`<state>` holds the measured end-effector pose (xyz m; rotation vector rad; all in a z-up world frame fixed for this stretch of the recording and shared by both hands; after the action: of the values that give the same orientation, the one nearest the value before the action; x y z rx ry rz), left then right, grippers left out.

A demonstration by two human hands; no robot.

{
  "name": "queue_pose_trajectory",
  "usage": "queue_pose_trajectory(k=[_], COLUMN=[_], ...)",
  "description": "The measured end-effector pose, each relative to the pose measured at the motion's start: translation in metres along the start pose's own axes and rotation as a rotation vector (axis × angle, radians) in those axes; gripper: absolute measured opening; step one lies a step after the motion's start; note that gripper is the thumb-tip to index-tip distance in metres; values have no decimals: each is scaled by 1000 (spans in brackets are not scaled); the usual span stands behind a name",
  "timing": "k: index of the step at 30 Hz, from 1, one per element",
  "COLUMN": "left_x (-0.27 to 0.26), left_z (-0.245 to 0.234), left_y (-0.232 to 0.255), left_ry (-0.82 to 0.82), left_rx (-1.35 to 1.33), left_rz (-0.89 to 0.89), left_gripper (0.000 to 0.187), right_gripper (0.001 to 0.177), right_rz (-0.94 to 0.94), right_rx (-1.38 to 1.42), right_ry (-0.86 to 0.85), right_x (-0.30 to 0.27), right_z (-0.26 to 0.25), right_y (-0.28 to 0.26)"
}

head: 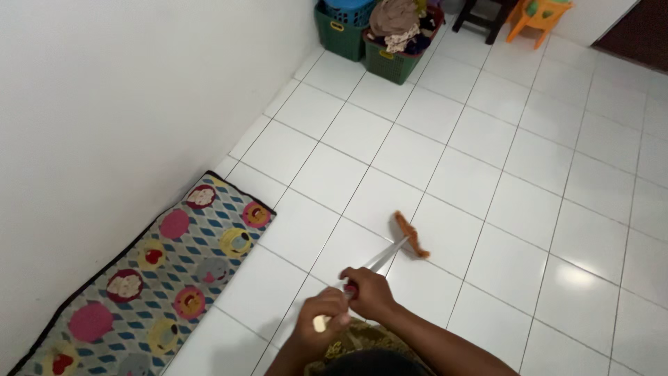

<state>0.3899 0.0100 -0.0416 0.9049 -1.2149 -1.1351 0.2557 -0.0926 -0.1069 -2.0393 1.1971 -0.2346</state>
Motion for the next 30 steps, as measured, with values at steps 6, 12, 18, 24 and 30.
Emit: queue_pose_trajectory(k=[6,12,18,24,30], left_x=[-16,-11,-16,-16,-23], left_z=[-51,-69,-89,-113,-104], left_y=[90,117,95,35,-5], left_ry=[-71,-62,-41,2,4], left_rx=[123,419,401,156,50], left_rz=[241,219,339,51,-40], left_gripper=[35,34,35,35,31], right_gripper=[32,20,19,20,24], right_rz=[-238,-516,-666,-362,-97], right_rx=[229,232,245,29,8], right_ry=[-169,-267,-128,-160,20], right_x=[-5,17,31,63,63], right_z=[26,91,108,112,102], right_y=[-107,-124,-109,-84,-38])
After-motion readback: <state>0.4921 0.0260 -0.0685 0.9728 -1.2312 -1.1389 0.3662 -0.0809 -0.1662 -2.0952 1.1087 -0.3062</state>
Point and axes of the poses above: each hand's wrist, its own x-axis towards the middle knuckle, its own z-axis out of the palm, y = z × x, the point moved 3 cm from there along x, towards the middle knuckle, and after that the axes turned 1 degree about -x, right-handed, at the moved point
